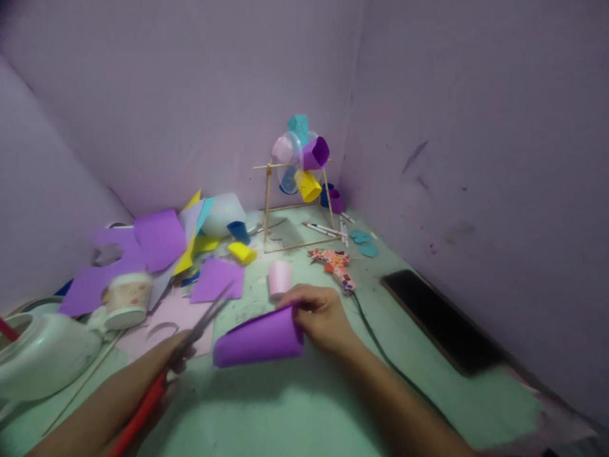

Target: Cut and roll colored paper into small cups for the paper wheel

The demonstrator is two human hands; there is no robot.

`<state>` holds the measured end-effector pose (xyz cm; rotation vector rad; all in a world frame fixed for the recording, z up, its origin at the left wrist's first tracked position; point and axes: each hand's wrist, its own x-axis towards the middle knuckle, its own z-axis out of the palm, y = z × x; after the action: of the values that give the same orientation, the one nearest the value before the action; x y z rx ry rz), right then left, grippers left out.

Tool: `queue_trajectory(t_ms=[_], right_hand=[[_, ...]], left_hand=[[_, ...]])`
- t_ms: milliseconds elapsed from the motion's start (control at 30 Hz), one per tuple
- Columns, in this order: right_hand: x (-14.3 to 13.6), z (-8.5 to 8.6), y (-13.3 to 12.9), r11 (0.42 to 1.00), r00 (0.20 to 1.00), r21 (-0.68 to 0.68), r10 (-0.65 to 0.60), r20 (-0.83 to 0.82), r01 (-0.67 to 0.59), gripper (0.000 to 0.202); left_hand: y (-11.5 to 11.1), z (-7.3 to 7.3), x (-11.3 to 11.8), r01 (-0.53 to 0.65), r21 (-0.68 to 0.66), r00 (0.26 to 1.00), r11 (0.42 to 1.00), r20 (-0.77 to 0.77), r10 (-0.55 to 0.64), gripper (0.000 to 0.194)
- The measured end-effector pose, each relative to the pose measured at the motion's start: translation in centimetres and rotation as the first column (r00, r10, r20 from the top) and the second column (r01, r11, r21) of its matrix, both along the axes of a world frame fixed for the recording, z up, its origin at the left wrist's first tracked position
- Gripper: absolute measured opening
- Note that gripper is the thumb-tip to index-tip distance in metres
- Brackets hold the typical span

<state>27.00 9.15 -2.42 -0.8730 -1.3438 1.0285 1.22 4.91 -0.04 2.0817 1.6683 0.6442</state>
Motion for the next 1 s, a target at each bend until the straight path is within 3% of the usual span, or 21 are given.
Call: queue_trajectory(t_ms=[133,233,333,467,533,600,667,733,800,867,933,1000], right_hand=[[0.1,0.0,-0.1,0.996,0.999,0.092,0.006,0.039,-0.009,0.028],[-0.1,0.0,-0.4,0.991,0.998,0.131,-0.001,0.057,-0.006,0.03],[-0.5,0.1,-0.7,0.989,0.998,0.149,0.013,0.055,-0.021,0.033],[-1.0,0.1,-0.9,0.985,0.993,0.154,0.062,0.1,-0.077,0.033],[-1.0,0.1,-1.0,0.988,0.989,0.142,0.048,0.137,-0.067,0.029],[-1.0,0.2,-1.2,0.979,0.984,0.201,-0.069,0.163,0.036,0.024],[-0.9,0.3,-1.4,0.895,0.939,0.384,-0.305,0.156,0.227,0.024],[-0.9,0.4,-1.8,0.713,0.835,0.6,-0.534,0.132,0.362,0.028],[-1.2,0.5,-2.3,0.557,0.738,0.753,-0.659,0.144,0.351,0.033],[-1.5,0.6,-2.7,0.488,0.692,0.838,-0.694,0.201,0.246,0.032],[-1.8,0.7,-3.0,0.453,0.676,0.88,-0.694,0.247,0.144,0.031],[-2.0,0.6,-3.2,0.434,0.668,0.897,-0.693,0.272,0.086,0.029]], left_hand=[[-0.7,-0.3,-0.1,0.025,-0.062,0.977,0.998,-0.208,-0.037,0.045],[-1.2,0.7,0.4,0.033,-0.097,0.915,0.995,-0.397,-0.069,0.051],[-1.9,1.8,1.4,0.059,-0.101,0.883,0.993,-0.459,-0.099,0.054],[-2.5,2.3,2.1,0.113,-0.072,0.925,0.991,-0.356,-0.131,0.056],[-2.3,2.2,1.8,0.103,-0.082,0.979,0.991,-0.17,-0.116,0.049],[-1.7,2.2,1.3,0.061,-0.101,0.998,0.993,0.007,-0.061,0.038],[-1.2,2.4,1.0,-0.018,-0.136,0.991,0.991,0.128,0.035,0.031],[-0.9,2.7,1.4,-0.071,-0.221,0.938,0.973,0.318,0.141,0.03],[-1.0,2.9,2.7,-0.022,-0.357,0.778,0.934,0.581,0.24,0.03],[-1.3,3.0,4.5,0.107,-0.438,0.612,0.893,0.736,0.288,0.033],[-1.5,2.7,6.3,0.157,-0.463,0.479,0.873,0.808,0.342,0.038],[-1.4,2.2,7.6,0.14,-0.458,0.453,0.878,0.818,0.355,0.041]])
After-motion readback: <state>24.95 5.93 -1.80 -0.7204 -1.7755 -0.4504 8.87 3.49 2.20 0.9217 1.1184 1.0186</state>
